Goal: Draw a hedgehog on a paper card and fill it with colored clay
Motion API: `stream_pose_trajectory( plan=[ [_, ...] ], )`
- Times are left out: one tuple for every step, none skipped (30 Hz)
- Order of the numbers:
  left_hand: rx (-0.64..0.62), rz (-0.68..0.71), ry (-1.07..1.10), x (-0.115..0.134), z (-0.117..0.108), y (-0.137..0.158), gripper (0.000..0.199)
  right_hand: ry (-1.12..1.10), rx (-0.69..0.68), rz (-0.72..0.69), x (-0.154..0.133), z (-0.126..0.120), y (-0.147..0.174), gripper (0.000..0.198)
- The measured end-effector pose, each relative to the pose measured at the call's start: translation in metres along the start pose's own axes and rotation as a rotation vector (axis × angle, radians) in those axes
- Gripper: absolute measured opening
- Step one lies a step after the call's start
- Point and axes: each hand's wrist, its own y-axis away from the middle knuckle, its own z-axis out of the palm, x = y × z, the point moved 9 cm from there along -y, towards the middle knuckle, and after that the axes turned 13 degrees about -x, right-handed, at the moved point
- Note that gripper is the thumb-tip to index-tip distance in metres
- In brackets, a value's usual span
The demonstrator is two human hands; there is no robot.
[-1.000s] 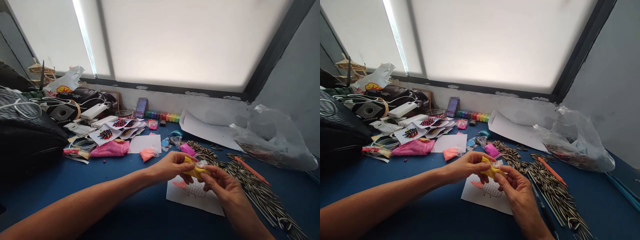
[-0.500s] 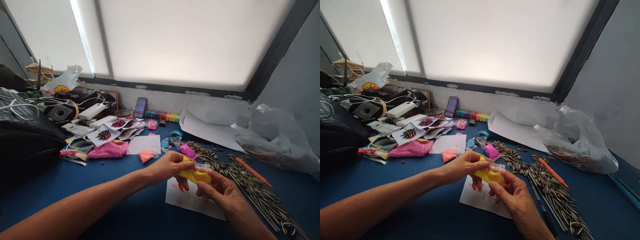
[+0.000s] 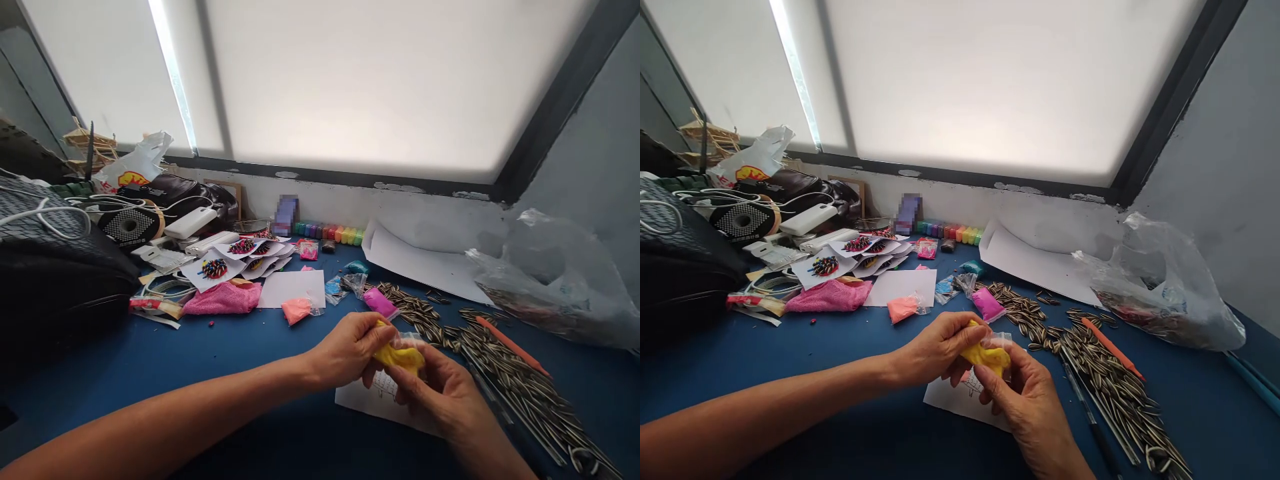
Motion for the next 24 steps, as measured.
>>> stream_pose_trajectory(
  plan=[
    [0.005, 0.01, -0.001, 0.001, 0.001, 0.0, 0.039, 0.004, 0.012, -0.002, -0.002, 0.001, 0.001, 0.041],
    [0.005, 0.02, -0.003, 0.002, 0.002, 0.001, 0.039, 0.006, 0.021, -0.007, -0.005, 0.002, 0.003, 0.042],
    [0.002, 0.029, -0.007, 0.004, 0.002, 0.001, 0.04, 0.009, 0.026, -0.012, -0.008, 0.003, 0.004, 0.042],
    [0.002, 0.034, -0.01, 0.005, 0.002, 0.001, 0.04, 0.014, 0.027, -0.017, -0.01, 0.004, 0.005, 0.041],
    [0.003, 0.036, -0.016, 0.007, 0.0, 0.001, 0.041, 0.022, 0.026, -0.022, -0.012, 0.005, 0.006, 0.039],
    [0.0, 0.033, -0.019, 0.008, -0.001, 0.001, 0.042, 0.033, 0.026, -0.028, -0.014, 0.004, 0.007, 0.037],
    [-0.011, 0.026, -0.018, 0.009, -0.001, 0.001, 0.043, 0.043, 0.03, -0.035, -0.016, 0.003, 0.008, 0.036],
    [-0.024, 0.018, -0.014, 0.009, -0.002, 0.001, 0.044, 0.05, 0.043, -0.043, -0.017, 0.001, 0.009, 0.035],
    [-0.036, 0.009, -0.01, 0.008, -0.002, 0.0, 0.046, 0.052, 0.059, -0.047, -0.017, -0.003, 0.009, 0.036],
    [-0.047, 0.003, -0.008, 0.008, -0.003, 0.0, 0.047, 0.049, 0.067, -0.044, -0.017, -0.005, 0.009, 0.038],
    [-0.052, 0.002, -0.006, 0.007, -0.003, -0.001, 0.047, 0.04, 0.066, -0.039, -0.016, -0.007, 0.008, 0.041],
    [-0.052, 0.006, -0.002, 0.006, -0.004, -0.001, 0.047, 0.028, 0.049, -0.026, -0.014, -0.006, 0.007, 0.043],
    [-0.046, 0.018, 0.0, 0.005, -0.004, -0.001, 0.047, 0.009, 0.024, -0.009, -0.01, -0.004, 0.006, 0.044],
    [-0.038, 0.033, 0.0, 0.004, -0.004, -0.002, 0.047, -0.022, -0.003, 0.008, -0.007, -0.001, 0.004, 0.044],
    [-0.028, 0.048, -0.003, 0.003, -0.004, -0.002, 0.046, -0.064, -0.02, 0.024, -0.003, 0.002, 0.004, 0.045],
    [-0.016, 0.059, -0.009, 0.002, -0.004, -0.002, 0.045, -0.108, -0.019, 0.038, 0.0, 0.005, 0.003, 0.045],
    [-0.002, 0.065, -0.022, 0.001, -0.004, -0.001, 0.044, -0.147, -0.005, 0.053, 0.004, 0.006, 0.004, 0.045],
    [0.012, 0.061, -0.043, 0.0, -0.004, -0.001, 0.042, -0.172, 0.01, 0.071, 0.006, 0.008, 0.004, 0.045],
    [0.022, 0.053, -0.069, 0.0, -0.003, 0.0, 0.04, -0.179, 0.02, 0.087, 0.008, 0.01, 0.005, 0.044],
    [0.025, 0.043, -0.097, 0.0, -0.002, 0.001, 0.039, -0.171, 0.012, 0.104, 0.008, 0.012, 0.006, 0.042],
    [0.021, 0.036, -0.131, 0.001, -0.001, 0.001, 0.037, -0.157, -0.004, 0.121, 0.008, 0.015, 0.007, 0.041],
    [0.014, 0.036, -0.171, 0.003, 0.0, 0.002, 0.035, -0.149, -0.022, 0.137, 0.007, 0.018, 0.007, 0.041],
    [0.008, 0.042, -0.219, 0.006, 0.001, 0.002, 0.033, -0.149, -0.038, 0.152, 0.006, 0.019, 0.008, 0.041],
    [0.008, 0.055, -0.269, 0.01, 0.001, 0.002, 0.03, -0.155, -0.045, 0.162, 0.005, 0.02, 0.009, 0.041]
  ],
)
